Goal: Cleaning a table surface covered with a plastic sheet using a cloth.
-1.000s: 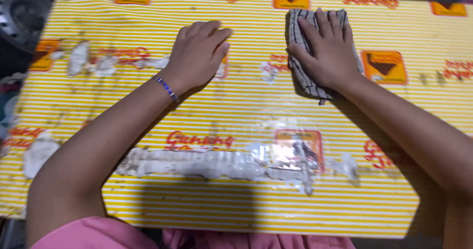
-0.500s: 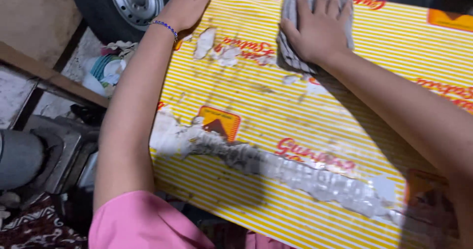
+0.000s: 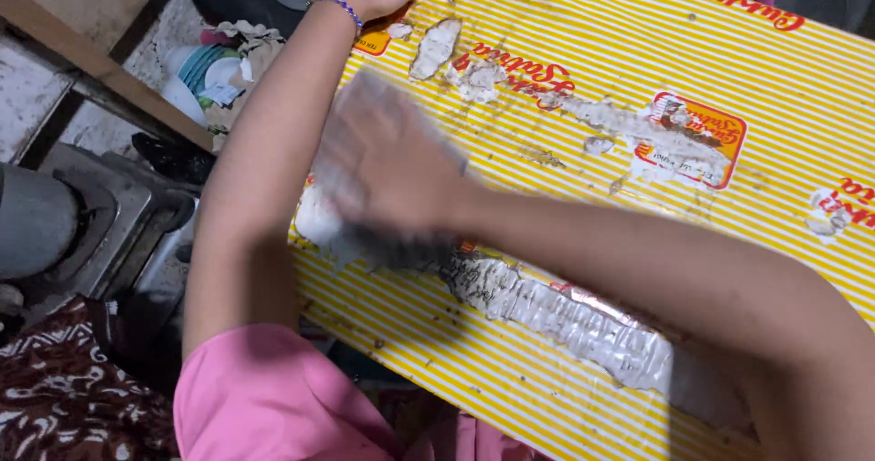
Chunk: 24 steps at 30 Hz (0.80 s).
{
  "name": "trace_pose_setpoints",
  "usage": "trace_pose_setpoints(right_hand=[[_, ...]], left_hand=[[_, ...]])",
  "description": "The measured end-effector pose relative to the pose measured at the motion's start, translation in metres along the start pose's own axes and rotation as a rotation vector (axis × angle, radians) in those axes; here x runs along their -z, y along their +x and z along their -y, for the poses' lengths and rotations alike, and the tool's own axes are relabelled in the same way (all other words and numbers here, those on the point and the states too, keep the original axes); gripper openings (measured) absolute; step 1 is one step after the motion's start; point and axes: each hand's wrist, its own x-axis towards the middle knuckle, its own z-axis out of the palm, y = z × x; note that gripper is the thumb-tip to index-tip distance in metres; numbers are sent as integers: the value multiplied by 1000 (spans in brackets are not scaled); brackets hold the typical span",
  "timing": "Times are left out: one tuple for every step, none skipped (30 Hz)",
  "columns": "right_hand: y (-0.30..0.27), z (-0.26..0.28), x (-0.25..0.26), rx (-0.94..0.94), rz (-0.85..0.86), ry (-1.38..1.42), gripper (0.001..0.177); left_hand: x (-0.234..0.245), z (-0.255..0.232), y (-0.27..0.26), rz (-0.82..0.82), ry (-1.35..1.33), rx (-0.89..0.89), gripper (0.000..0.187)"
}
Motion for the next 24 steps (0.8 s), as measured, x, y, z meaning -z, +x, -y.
trace_pose_setpoints(right_hand=[[-15, 19, 13, 156, -6, 127, 71], [-31, 38, 26, 308, -16, 253, 70], [-42, 38, 32, 310, -18, 252, 70], [-55, 39, 39, 411, 103, 335, 68], [-67, 39, 45, 513, 224, 417, 65], [-77, 32, 52, 512, 220, 413, 65], [-87, 24, 58, 662, 187, 486, 60], [-97, 16, 66, 813, 155, 556, 55], [-99, -2, 70, 811, 153, 550, 55], [-102, -19, 74, 755, 186, 644, 43], [-105, -37, 79, 696, 219, 738, 31], [-105, -70, 74, 693, 219, 734, 31], [-105, -104, 69, 515, 177, 554, 45], [-105, -137, 65, 337, 134, 374, 60], [-106, -172, 63, 334, 132, 370, 60], [-107, -207, 62, 167, 47, 244, 63], [-107, -243, 62, 0, -38, 117, 65], [-103, -246, 62, -3, -40, 113, 65], [-99, -250, 62, -144, -54, 41, 66], [-97, -253, 61, -286, -66, -29, 66], [-88, -249, 50, -290, -67, -32, 66], [-79, -244, 38, -348, -48, -86, 69], [-71, -239, 26, -405, -28, -140, 72], [-99, -200, 7, -410, -26, -140, 72]], left_hand=[[5, -17, -11, 26, -49, 5, 56], [11, -36, -22, 55, -93, 6, 59], [11, -38, -28, 52, -91, 6, 59], [11, -40, -36, 21, -40, -125, 58], [10, -43, -44, -10, 11, -256, 57], [8, -43, -49, -10, 13, -260, 57], [7, -43, -53, -79, 97, -353, 56], [5, -44, -58, -150, 180, -447, 55], [8, -45, -59, -152, 182, -452, 55], [8, -47, -62, -182, 188, -488, 56], [7, -49, -64, -211, 193, -523, 57], [6, -48, -63, -213, 192, -527, 57], [5, -47, -61, -221, 205, -530, 57], [3, -47, -60, -229, 218, -533, 58], [2, -51, -60, -230, 217, -537, 58], [2, -56, -59, -257, 244, -537, 58], [3, -60, -58, -285, 271, -536, 57], [2, -63, -54, -286, 271, -541, 57], [0, -67, -50, -293, 299, -507, 57], [-2, -70, -47, -297, 326, -472, 56], [-1, -79, -46, -297, 324, -476, 56], [0, -88, -45, -256, 338, -400, 55], [0, -96, -44, -214, 353, -325, 54], [-11, -91, -38, -210, 350, -328, 54]])
